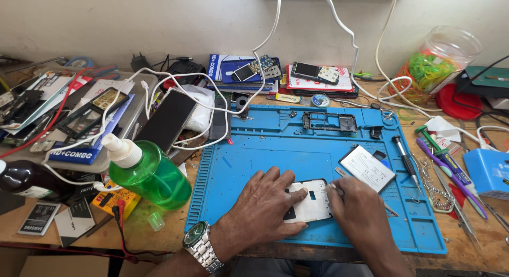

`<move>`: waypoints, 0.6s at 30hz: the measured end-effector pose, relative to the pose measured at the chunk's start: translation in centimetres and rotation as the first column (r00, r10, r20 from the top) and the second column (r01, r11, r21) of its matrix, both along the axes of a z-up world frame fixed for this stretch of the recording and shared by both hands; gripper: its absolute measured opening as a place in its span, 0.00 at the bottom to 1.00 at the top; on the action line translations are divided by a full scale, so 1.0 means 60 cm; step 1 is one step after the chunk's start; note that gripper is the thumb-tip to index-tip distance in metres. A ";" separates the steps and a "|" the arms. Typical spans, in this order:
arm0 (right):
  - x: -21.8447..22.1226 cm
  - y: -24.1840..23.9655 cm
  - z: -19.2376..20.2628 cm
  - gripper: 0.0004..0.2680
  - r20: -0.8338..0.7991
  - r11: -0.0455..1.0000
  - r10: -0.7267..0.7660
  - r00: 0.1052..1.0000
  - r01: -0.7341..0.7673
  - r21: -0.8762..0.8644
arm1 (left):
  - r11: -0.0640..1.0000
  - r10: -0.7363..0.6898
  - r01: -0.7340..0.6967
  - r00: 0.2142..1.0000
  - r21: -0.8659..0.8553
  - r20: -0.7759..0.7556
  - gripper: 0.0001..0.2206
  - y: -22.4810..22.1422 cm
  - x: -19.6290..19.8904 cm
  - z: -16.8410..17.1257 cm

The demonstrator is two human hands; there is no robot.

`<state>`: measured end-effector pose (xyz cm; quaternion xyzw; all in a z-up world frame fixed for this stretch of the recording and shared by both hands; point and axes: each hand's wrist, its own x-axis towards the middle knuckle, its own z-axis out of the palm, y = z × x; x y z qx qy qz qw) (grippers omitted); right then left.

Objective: The person cleans and works on the internal frame of a mobile phone using a cloth and a thin tool, then picks up small components.

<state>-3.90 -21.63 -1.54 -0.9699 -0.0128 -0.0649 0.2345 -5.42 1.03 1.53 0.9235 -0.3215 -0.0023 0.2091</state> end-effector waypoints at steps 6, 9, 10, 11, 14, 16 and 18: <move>0.004 -0.005 -0.006 0.09 -0.133 0.994 -0.084 0.988 0.075 -0.075 | 0.999 -0.027 0.027 0.999 -0.019 0.021 0.25 0.002 0.003 -0.006; 0.012 -0.002 -0.013 0.10 -0.021 0.998 -0.024 0.999 0.023 -0.062 | 0.999 -0.019 0.022 0.998 -0.047 0.057 0.25 0.003 -0.002 0.000; 0.002 -0.006 -0.014 0.10 -0.022 0.999 -0.032 0.999 0.031 -0.030 | 0.999 -0.024 0.024 0.999 -0.027 0.023 0.25 0.003 0.001 0.002; -0.021 -0.011 -0.014 0.11 -0.024 0.999 -0.040 0.999 0.040 0.002 | 1.000 -0.027 0.027 1.000 -0.007 -0.011 0.26 0.003 0.004 0.003; 0.007 -0.011 -0.018 0.11 -0.059 0.999 -0.038 0.998 0.037 -0.029 | 0.999 -0.027 0.028 0.998 -0.034 0.053 0.25 0.004 0.002 -0.007; 0.019 -0.007 -0.017 0.11 -0.040 0.999 -0.029 0.999 0.027 -0.039 | 0.999 -0.030 0.033 0.996 -0.037 0.085 0.24 0.004 0.000 -0.006; 0.017 -0.001 -0.015 0.11 0.025 1.000 -0.001 1.000 0.002 -0.017 | 1.000 -0.025 0.025 0.999 -0.016 0.044 0.24 0.001 0.002 -0.003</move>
